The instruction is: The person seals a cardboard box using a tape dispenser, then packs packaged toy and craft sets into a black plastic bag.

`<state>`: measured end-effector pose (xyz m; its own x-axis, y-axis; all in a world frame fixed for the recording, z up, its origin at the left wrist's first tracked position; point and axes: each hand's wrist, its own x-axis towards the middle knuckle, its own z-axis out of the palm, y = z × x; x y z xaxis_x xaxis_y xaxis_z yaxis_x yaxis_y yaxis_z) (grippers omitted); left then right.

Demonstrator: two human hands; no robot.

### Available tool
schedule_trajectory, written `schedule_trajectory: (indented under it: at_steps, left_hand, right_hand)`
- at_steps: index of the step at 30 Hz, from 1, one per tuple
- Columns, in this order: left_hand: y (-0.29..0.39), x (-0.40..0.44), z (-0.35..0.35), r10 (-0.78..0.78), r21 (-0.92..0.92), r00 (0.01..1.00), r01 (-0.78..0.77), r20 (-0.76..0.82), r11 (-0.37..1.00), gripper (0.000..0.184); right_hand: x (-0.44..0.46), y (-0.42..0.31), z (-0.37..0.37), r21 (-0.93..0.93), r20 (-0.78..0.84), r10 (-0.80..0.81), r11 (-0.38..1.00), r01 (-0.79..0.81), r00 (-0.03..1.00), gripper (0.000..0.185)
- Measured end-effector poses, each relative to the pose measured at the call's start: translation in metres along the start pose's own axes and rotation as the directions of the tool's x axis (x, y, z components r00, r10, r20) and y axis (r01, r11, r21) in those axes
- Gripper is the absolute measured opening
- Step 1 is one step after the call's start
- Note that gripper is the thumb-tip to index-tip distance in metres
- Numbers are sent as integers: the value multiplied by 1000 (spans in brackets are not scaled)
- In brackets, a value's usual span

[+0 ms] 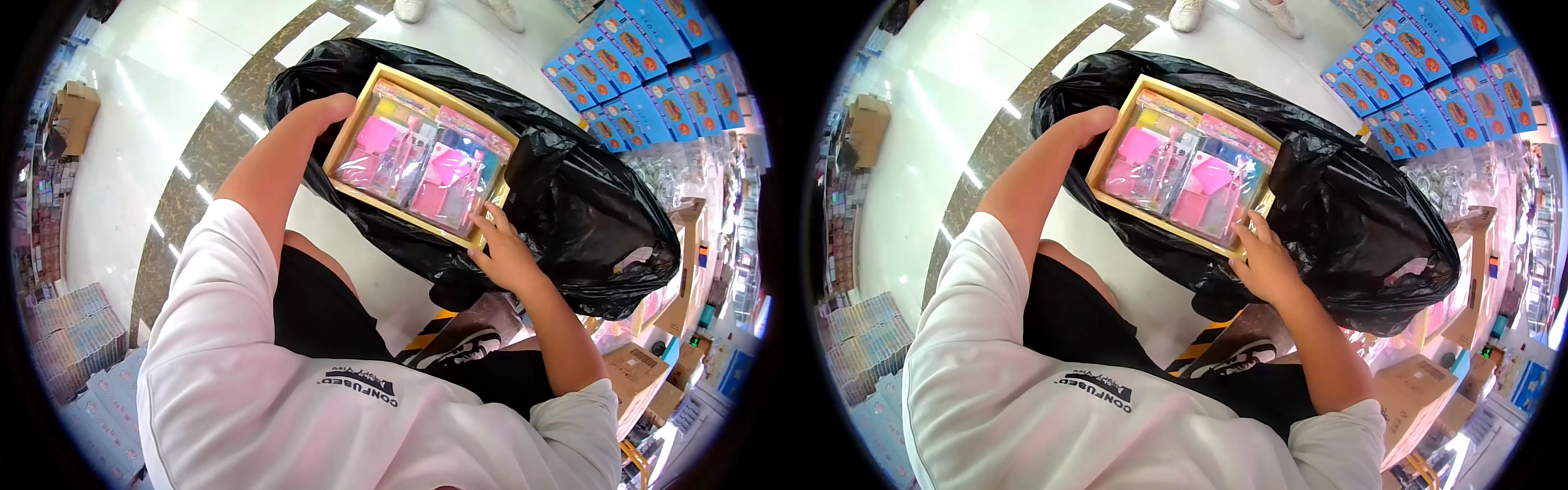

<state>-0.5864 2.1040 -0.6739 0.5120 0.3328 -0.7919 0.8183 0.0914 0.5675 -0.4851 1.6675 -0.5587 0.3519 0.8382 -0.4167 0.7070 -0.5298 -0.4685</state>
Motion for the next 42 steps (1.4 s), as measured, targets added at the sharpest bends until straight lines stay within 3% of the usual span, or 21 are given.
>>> schedule_trajectory:
  at_steps: [4,7,10,13,15,16,17,19,20,23,24,25,27,29,33,35,36,37,39,41,42]
  left_hand:
    - [-3,4,-7,207,209,976,-218,71,954,61]
    - [-9,15,1,276,464,901,-98,-333,880,69]
    - [-7,5,0,444,598,736,-66,-511,799,84]
    - [27,-15,-4,506,417,583,-292,-636,860,91]
    - [47,-26,-6,695,531,247,-491,-675,691,94]
    - [63,-44,-7,719,544,209,-526,-662,654,95]
    - [74,-58,-7,772,653,62,-494,-632,574,95]
    - [103,-116,8,636,475,354,-444,-686,760,92]
    - [105,-127,10,680,543,323,-422,-658,726,91]
    - [91,-139,-8,733,723,478,-253,-485,643,96]
    - [80,-133,-15,765,777,399,-174,-506,605,86]
    - [87,-149,-28,662,779,604,-104,-444,618,64]
    - [95,-181,-33,569,779,666,28,-482,627,37]
    - [99,-208,-30,531,719,664,14,-526,695,28]
    - [101,-255,-18,637,651,558,-211,-532,729,21]
    - [103,-269,-18,636,238,584,-614,-505,753,21]
    - [105,-272,-17,640,-19,592,-741,-490,671,22]
    - [109,-272,-13,708,-156,509,-850,-489,503,18]
    - [115,-267,-3,591,-117,469,-837,-656,534,16]
    - [98,-256,2,705,376,448,-621,-550,688,32]
    - [90,-262,17,734,587,456,-444,-503,677,53]
  right_hand:
    - [-1,-2,4,-83,-15,0,997,-2,1000,61]
    - [-3,-3,4,-119,-4,8,993,-8,1000,61]
    - [-3,-3,4,-132,-4,-3,991,3,1000,62]
    - [-3,-1,5,-106,-21,-19,994,17,1000,64]
    - [-3,1,8,-55,-48,-30,998,28,998,64]
    - [-2,6,12,28,-144,-52,998,57,988,64]
    - [1,14,20,111,-239,-62,990,91,969,64]
    - [14,42,44,250,-434,-13,959,135,901,58]
    - [15,38,42,396,-413,98,915,81,905,56]
    - [25,52,63,661,-354,370,749,-51,859,56]
    - [30,66,67,712,-295,412,697,-89,862,58]
    - [35,69,64,756,-236,448,642,-126,862,59]
    - [43,69,61,870,9,540,410,-273,841,71]
    - [54,63,63,959,239,496,11,-282,835,74]
    - [83,74,94,989,140,372,-3,-150,918,67]
    - [82,61,85,982,183,356,-29,-185,916,68]
    - [80,59,81,980,193,348,-31,-194,917,68]
    - [79,57,79,979,200,341,-30,-202,919,67]
    - [76,56,77,976,211,355,-24,-216,911,70]
    - [76,59,75,974,221,287,-116,-195,932,73]
    - [78,65,82,980,185,255,-119,-159,949,75]
